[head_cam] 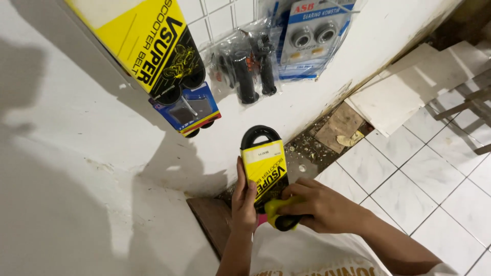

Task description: Cleaning a motorcycle scooter belt using a yellow cloth.

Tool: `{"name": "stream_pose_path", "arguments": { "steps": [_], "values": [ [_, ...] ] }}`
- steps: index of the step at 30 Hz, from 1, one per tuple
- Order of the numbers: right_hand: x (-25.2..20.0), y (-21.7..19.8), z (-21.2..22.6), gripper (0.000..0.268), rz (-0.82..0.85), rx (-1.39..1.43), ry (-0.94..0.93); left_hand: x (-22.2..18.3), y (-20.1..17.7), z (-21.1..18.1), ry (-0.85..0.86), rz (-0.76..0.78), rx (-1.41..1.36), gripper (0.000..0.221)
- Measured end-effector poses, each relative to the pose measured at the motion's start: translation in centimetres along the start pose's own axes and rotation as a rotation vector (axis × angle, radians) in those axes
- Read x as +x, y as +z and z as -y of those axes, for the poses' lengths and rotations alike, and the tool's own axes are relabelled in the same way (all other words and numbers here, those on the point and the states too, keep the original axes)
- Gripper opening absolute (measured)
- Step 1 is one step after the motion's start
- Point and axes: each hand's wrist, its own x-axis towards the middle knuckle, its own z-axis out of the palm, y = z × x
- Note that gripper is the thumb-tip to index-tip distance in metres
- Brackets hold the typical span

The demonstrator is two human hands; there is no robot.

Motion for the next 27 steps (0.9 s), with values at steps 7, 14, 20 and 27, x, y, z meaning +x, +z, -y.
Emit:
{"name": "stream_pose_path", "arguments": {
  "steps": [7, 14, 20, 27],
  "values": [
    [0.4, -1.1, -2.2, 0.041, -0.261, -0.140, 0.130, -0.7, 0.0, 1.3, 0.066, 0.168, 0.122, 0.060],
    [0.8, -0.4, -0.1, 0.041, -0.066, -0.005, 0.045, -0.4, 0.2, 0.4, 0.012, 0.084, 0.070, 0.062],
    [0.6, -1.8, -0.7, 0.044, -0.146, -0.073, 0.042, -0.6, 0.3, 0.8, -0.005, 0.119, 0.098, 0.063],
    [0.6, -0.2, -0.7, 0.044, -0.359, -0.180, 0.150, -0.7, -0.2, 2.2, 0.002, 0.175, 0.087, 0.062]
  ]
}}
